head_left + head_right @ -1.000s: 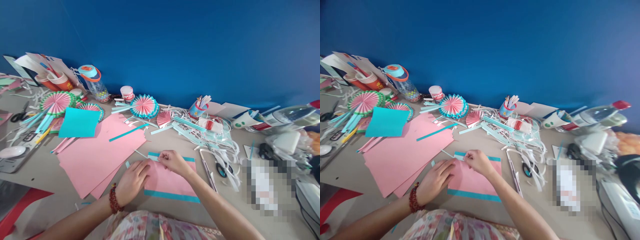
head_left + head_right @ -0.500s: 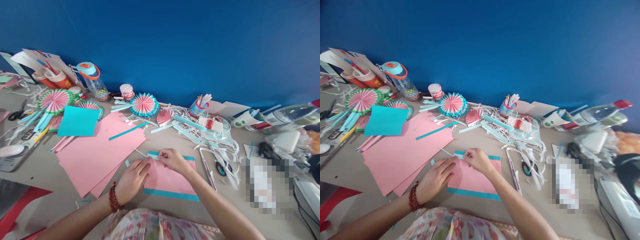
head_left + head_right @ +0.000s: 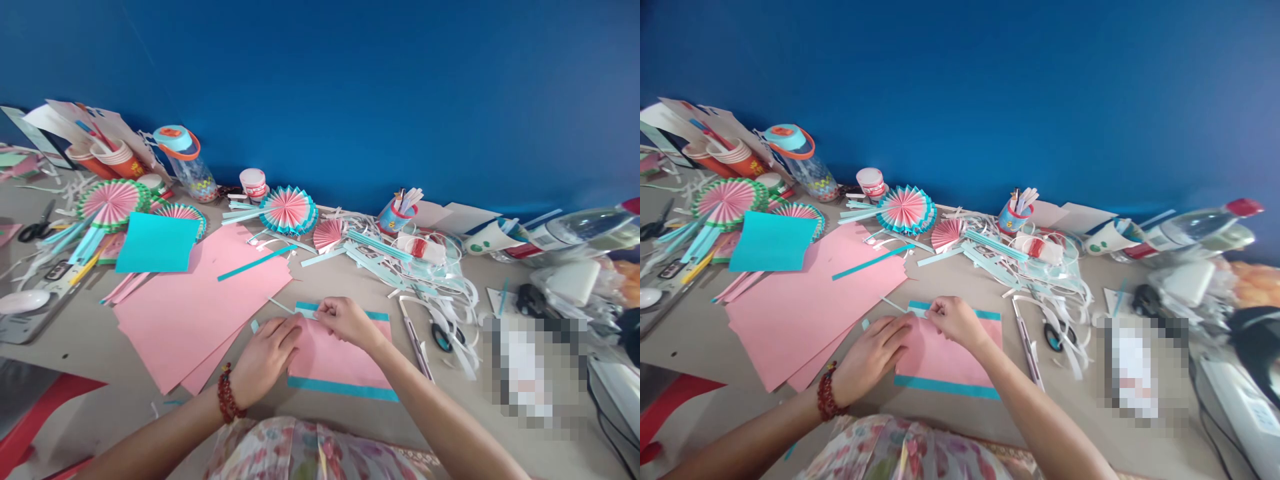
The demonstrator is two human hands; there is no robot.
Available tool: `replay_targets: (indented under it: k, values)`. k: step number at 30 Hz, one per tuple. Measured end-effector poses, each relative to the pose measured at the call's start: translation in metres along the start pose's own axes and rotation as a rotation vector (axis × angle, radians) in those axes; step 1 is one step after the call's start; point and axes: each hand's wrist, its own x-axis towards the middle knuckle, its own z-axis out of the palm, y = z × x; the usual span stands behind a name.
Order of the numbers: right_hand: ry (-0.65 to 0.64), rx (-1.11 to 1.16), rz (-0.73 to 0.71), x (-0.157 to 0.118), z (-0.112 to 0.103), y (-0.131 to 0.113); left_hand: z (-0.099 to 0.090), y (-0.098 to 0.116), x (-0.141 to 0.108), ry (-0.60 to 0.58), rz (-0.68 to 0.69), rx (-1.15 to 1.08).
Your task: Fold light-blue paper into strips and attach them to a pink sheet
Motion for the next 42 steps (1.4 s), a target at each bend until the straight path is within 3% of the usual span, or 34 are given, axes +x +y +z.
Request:
replay_targets:
  k: [8,25,33,42]
  values:
    - [-0.032,0.091,0.015,-0.005,-0.003,-0.002,0.004,-0.002,-0.001,-0.001,0.011,0.029]
    - [-0.089,0.061,-0.011,-0.015,-0.01,0.003,0.003,-0.002,-0.001,-0.019,0.006,0.017]
    - [0.008,-0.005,0.0,-0.02,-0.018,0.009,0.006,-0.002,-0.003,0.023,0.005,0.018]
    - [0.059,-0.049,0.005,-0.014,-0.014,0.02,0.006,0.0,-0.003,-0.007,-0.018,0.031]
